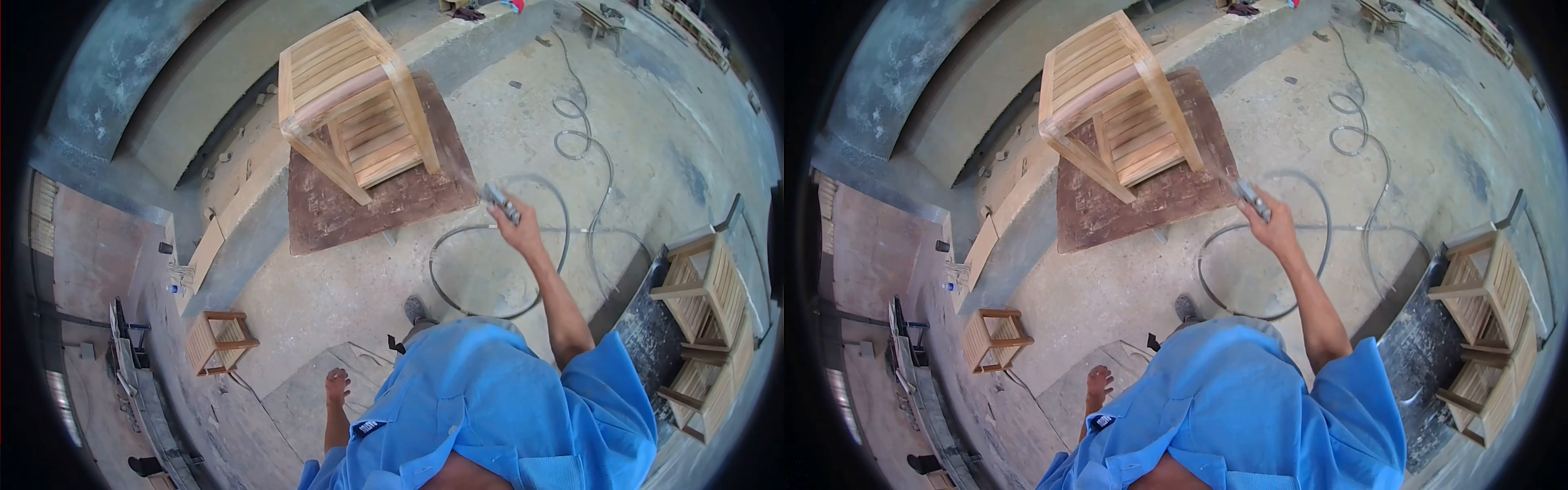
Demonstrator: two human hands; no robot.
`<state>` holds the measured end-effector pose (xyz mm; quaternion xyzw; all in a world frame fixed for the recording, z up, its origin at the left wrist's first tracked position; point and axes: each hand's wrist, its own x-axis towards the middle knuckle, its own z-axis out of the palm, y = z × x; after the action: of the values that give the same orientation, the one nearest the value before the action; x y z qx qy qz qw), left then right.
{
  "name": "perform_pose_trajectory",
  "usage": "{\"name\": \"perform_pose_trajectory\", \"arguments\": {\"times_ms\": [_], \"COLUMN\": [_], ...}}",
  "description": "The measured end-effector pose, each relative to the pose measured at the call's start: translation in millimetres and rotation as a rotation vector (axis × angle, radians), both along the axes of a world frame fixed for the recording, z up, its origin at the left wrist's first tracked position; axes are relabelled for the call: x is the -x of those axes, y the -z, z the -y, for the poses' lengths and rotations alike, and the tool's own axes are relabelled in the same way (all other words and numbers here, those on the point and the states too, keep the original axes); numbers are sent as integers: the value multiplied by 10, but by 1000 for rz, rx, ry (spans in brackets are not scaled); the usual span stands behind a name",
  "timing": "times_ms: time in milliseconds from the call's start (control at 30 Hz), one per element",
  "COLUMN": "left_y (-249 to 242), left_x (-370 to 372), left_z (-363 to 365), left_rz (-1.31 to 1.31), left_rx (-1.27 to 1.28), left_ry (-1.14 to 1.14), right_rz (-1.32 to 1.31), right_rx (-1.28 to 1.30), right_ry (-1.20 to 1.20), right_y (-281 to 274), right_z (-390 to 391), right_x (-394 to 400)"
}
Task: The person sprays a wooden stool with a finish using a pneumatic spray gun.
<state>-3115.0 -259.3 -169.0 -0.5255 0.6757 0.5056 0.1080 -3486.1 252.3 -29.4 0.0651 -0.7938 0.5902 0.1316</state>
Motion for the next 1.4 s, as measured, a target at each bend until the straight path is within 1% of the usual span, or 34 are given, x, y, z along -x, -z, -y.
{"name": "perform_pose_trajectory", "arguments": {"times_ms": [33,67,100,133,200,233,300,333,367,433,467,500,533,567,600,667,767,833,900,1000,1033,1100,1133,1167,1267,1333,1400], "left_y": [17,42,59,66,83,91,179,336,384,418,366,299,235,171,110,-19,-286,-271,-215,-313,-341,-461,-541,-629,-925,-1232,-1539], "left_x": [-4,-49,-74,-79,-213,-282,-399,-511,-548,-576,-559,-528,-492,-467,-430,-350,-214,-205,-195,105,259,644,869,1126,2063,2696,3291], "left_z": [12,45,103,149,233,278,391,531,615,671,642,641,644,650,658,588,387,445,582,657,713,790,823,842,809,697,541], "left_rz": [-9,-35,-64,-77,-25,-18,31,-84,-81,-65,-66,-66,-63,-58,-59,-68,-61,-46,-85,-46,-58,-128,-178,-228,-241,-312,-403], "left_rx": [2,-13,-23,-12,-70,-58,-149,-202,-187,-202,-156,-144,-137,-130,-120,-44,-4,-10,-120,-83,-79,-37,-24,-10,141,216,254], "left_ry": [-8,-19,-28,-34,-29,-30,-35,13,16,-15,-1,-2,4,9,8,24,-22,-12,3,10,18,73,133,193,293,373,443], "right_rz": [-9,70,147,134,139,146,26,-97,-95,-282,-155,-156,-151,-146,-148,-372,-288,-234,-179,-112,-104,11,23,55,112,134,111], "right_rx": [2,-10,-19,-8,206,219,389,366,380,366,359,371,378,384,394,321,351,357,357,207,200,96,94,96,79,57,96], "right_ry": [-8,-3,4,-3,-25,-26,-35,-9,-5,-22,-85,-86,-213,-340,-342,-319,-344,-336,-325,-114,-104,-42,-30,-11,58,107,147], "right_y": [283,557,675,618,279,113,-234,-349,-466,-695,-785,-862,-934,-976,-977,-948,-936,-875,-765,-558,-488,-353,-304,-254,-158,-107,-62], "right_z": [-6,-8,34,73,79,86,110,150,210,333,366,438,525,611,704,840,851,745,582,345,290,246,273,309,455,615,808], "right_x": [-29,-69,-74,-66,-174,-204,-191,-163,-138,-119,-175,-221,-266,-305,-328,-346,-335,-314,-283,-274,-285,-332,-346,-352,-315,-243,-159]}}
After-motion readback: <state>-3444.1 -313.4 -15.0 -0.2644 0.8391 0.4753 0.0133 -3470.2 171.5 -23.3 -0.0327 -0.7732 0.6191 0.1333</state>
